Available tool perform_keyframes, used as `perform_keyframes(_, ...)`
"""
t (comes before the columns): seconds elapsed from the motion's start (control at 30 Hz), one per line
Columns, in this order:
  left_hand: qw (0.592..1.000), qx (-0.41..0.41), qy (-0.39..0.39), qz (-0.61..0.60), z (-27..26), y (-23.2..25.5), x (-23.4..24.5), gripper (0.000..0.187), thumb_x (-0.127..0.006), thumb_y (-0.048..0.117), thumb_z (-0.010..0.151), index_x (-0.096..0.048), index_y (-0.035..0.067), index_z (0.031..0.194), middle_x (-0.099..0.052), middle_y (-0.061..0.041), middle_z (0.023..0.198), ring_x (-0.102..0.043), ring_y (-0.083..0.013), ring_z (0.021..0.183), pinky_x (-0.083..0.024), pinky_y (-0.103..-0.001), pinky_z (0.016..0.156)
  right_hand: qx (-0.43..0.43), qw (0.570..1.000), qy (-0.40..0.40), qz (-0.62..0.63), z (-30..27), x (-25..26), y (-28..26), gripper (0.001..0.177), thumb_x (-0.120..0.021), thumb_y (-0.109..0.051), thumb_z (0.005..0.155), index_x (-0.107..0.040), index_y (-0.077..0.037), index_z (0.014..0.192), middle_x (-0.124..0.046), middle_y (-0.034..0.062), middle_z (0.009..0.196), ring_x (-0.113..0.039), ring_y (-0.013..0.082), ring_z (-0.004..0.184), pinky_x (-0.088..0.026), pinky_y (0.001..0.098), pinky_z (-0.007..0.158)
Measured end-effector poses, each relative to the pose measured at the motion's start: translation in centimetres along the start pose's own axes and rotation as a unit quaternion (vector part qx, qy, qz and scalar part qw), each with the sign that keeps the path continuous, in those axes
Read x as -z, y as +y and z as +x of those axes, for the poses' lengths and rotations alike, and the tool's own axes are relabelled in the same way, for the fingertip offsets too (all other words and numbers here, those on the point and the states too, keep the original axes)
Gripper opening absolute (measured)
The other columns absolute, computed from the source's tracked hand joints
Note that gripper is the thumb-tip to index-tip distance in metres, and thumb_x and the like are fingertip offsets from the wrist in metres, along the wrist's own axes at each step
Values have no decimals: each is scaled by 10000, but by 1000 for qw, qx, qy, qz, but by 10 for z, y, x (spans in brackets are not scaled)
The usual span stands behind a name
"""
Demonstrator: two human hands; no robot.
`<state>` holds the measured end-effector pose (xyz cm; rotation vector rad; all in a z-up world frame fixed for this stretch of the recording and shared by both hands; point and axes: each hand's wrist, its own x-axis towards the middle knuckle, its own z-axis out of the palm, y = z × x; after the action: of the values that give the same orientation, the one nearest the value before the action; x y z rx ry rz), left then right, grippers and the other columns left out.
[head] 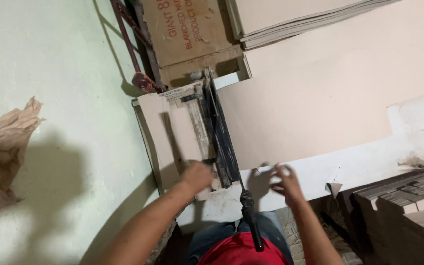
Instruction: The person uses a manual paper cutter to trim large sheets of paper. They align each sheet against the guide, pull down the cutting lever to slice the paper, and then remove the trimmed piece. The process is repeated for multiple sheets throughout the clip.
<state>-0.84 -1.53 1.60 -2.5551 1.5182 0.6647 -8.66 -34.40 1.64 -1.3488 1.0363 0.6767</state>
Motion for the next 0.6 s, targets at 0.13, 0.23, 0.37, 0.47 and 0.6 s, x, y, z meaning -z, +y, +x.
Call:
perform_keyframes(0.13, 982, 99, -158, 42, -50, -48, -33, 104, -630, 199, 924, -734, 204, 934, -659, -69, 1047, -637, -266, 933, -493, -446, 733, 32, 970, 31, 238, 22, 15, -15, 585, -675, -431, 1014, -258, -136, 1298, -457, 11, 988, -611, 263, 733, -534, 336, 629)
perform_keyframes(0.23, 981, 115, -156, 32, -74, -67, 1, 318, -610, 404, 982, -690, 224, 1233, -553, -97, 1427, -604, -310, 1229, -504, -461, 902, 66, 957, 31, 281, 24, 39, 22, 363, -689, -302, 1034, -365, -141, 1000, -432, -19, 813, -608, 226, 571, -520, 311, 545)
perform_keyframes(0.37, 990, 118, -79, 2, -71, -72, 31, 397, -552, 447, 1023, -605, 212, 1338, -465, -91, 1489, -491, -309, 1361, -445, -445, 1035, 57, 977, 13, 204, 23, 28, 31, 324, -647, -159, 1031, -375, 18, 1018, -616, 179, 887, -728, 320, 772, -631, 419, 722)
perform_keyframes(0.47, 984, 171, -1, -57, -31, -59, 38, 473, -650, 436, 966, -585, 233, 1388, -466, -136, 1475, -466, -341, 1334, -396, -500, 1027, 88, 984, -17, 155, 9, -23, -2, 312, -622, -165, 1053, -528, 132, 1028, -629, 260, 1011, -719, 409, 1039, -593, 528, 932)
perform_keyframes(0.6, 923, 269, -52, -271, 27, -30, 85, 900, -675, 432, 957, -151, 232, 1660, -224, -270, 1629, -241, -489, 1494, -218, -656, 1171, 73, 988, -2, 134, 4, -25, -13, 301, -607, -181, 1058, -569, 117, 1082, -617, 216, 1008, -712, 381, 1006, -602, 522, 919)
